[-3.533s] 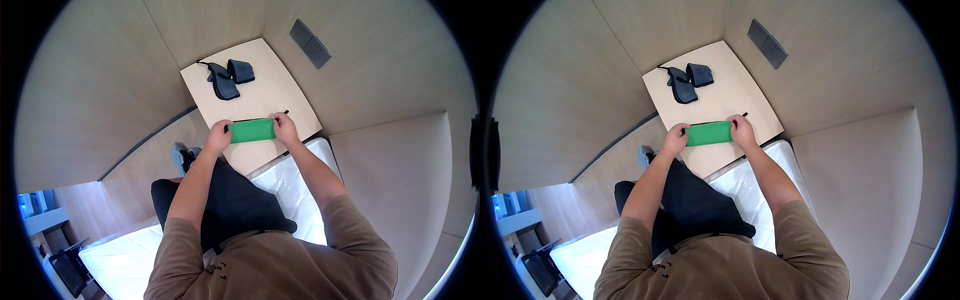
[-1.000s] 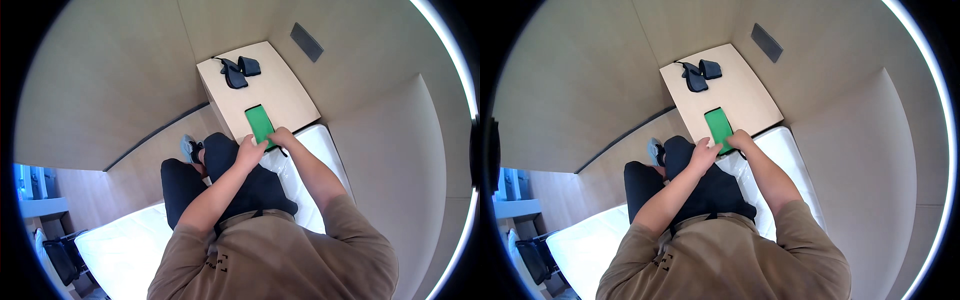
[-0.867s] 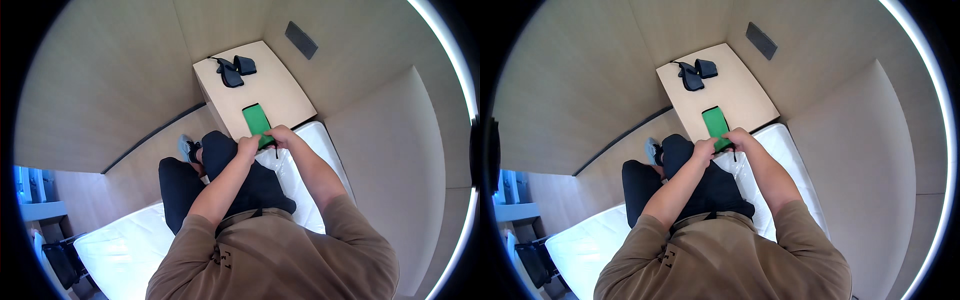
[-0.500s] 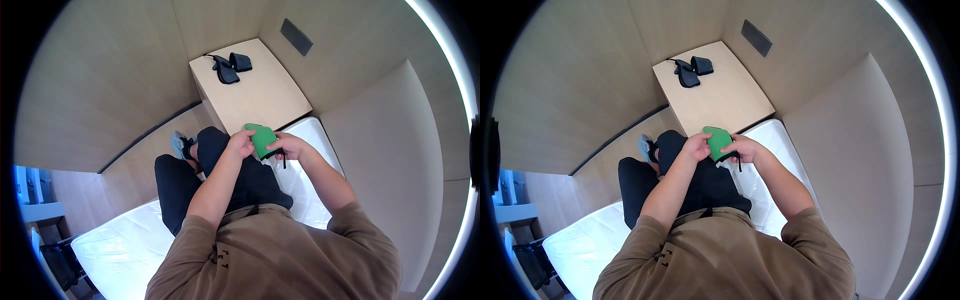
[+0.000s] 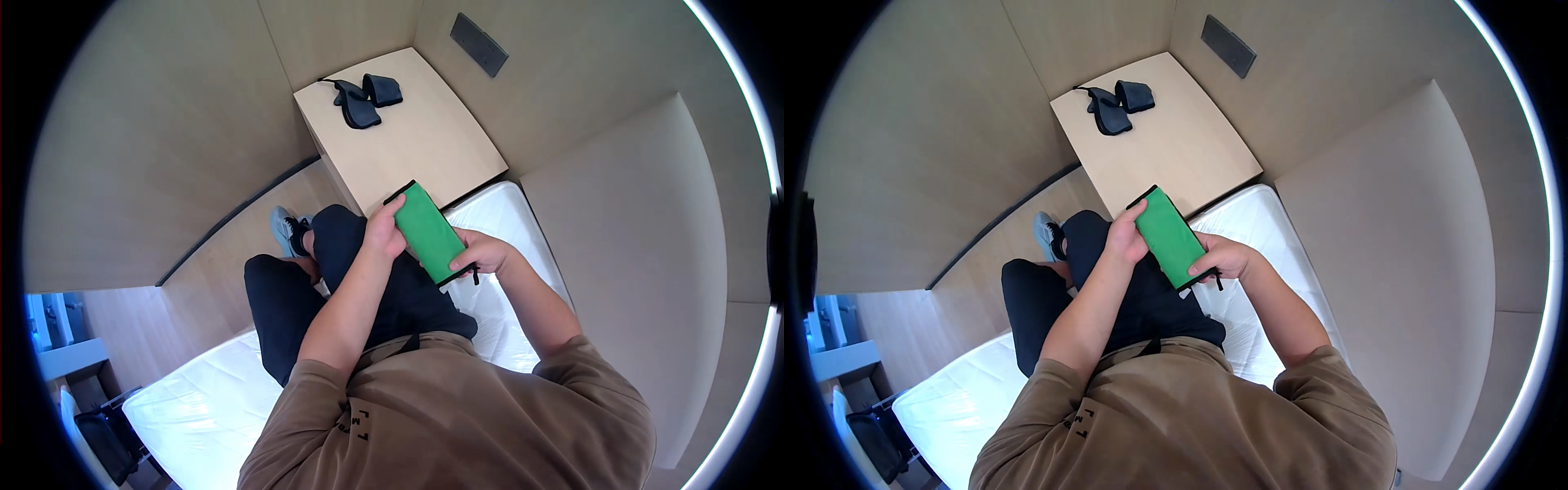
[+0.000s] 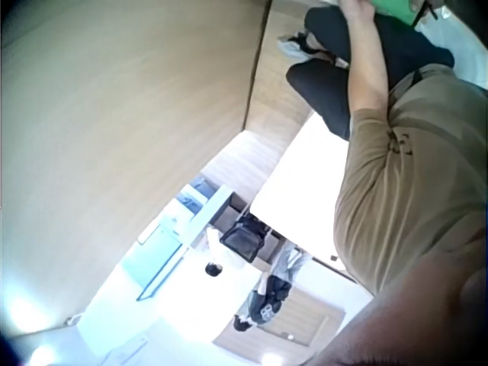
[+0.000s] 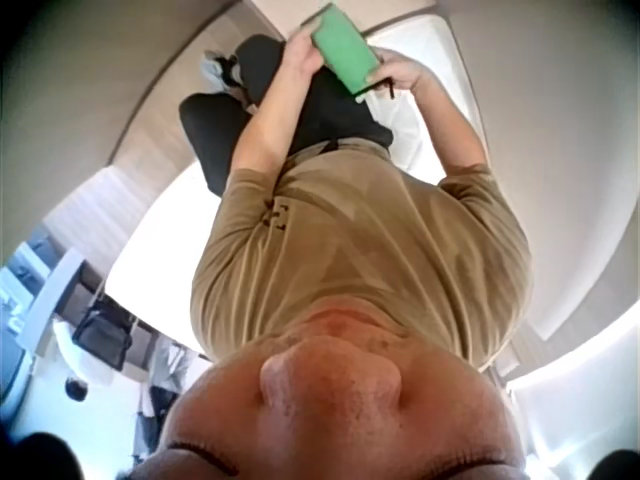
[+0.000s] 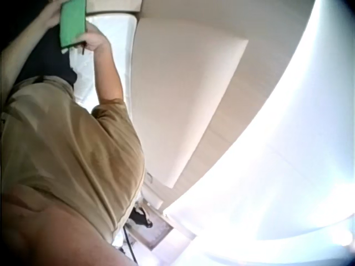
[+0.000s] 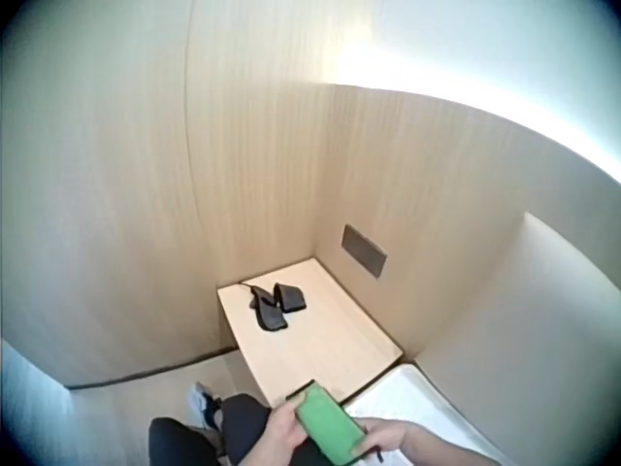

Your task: The person organizes several rectangular fabric cases on a nightstand, opening them to display the interior colors, closing them, and stacking them.

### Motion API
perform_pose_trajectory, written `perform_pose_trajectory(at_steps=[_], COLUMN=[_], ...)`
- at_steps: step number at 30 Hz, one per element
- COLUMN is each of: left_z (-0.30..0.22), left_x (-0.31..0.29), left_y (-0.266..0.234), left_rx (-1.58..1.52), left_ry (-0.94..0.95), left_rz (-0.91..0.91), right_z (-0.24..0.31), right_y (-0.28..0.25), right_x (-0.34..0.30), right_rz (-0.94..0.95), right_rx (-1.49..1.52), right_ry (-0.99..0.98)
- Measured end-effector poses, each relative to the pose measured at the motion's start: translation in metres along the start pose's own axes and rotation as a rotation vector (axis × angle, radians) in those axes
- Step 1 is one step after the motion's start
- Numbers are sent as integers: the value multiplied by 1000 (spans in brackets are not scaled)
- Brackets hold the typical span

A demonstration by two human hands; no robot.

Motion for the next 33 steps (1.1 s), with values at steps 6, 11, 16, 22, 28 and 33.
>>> perform_pose_trajectory(at_steps=[6,11,16,22,28,33], left_z=[0,-97,-161,-194,-220,-228], left_x=[30,88,50,-122,-255,-229], left_y=[-49,65,85,-70,-88,-92], left_rx=[157,581,978,1926,2266,2002], left_ry=[-203,100,272,59,-443,-449], left_rz=[-267,-178,-308,-655,-1252,-1214], right_z=[5,68,92,48,152,151], right_y=[-26,-80,-162,-270,-149,-222], right_x=[2,-10,-17,-53,-5,131], right_rz=[-130,-334,-457,-1193,-1407,-978], right_rx=[-8,-39,-56,-367,-1936,-945], right_ry=[-29,-287,-263,51,-31,34])
Point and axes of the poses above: each hand's wrist, its own x-axis towards the middle knuckle, its own y-axis out of the palm, z = x × y, the point moved 9 cm from there along x, towards the middle knuckle, and after that the axes turned 14 degrees about z, right-handed, at the moved point
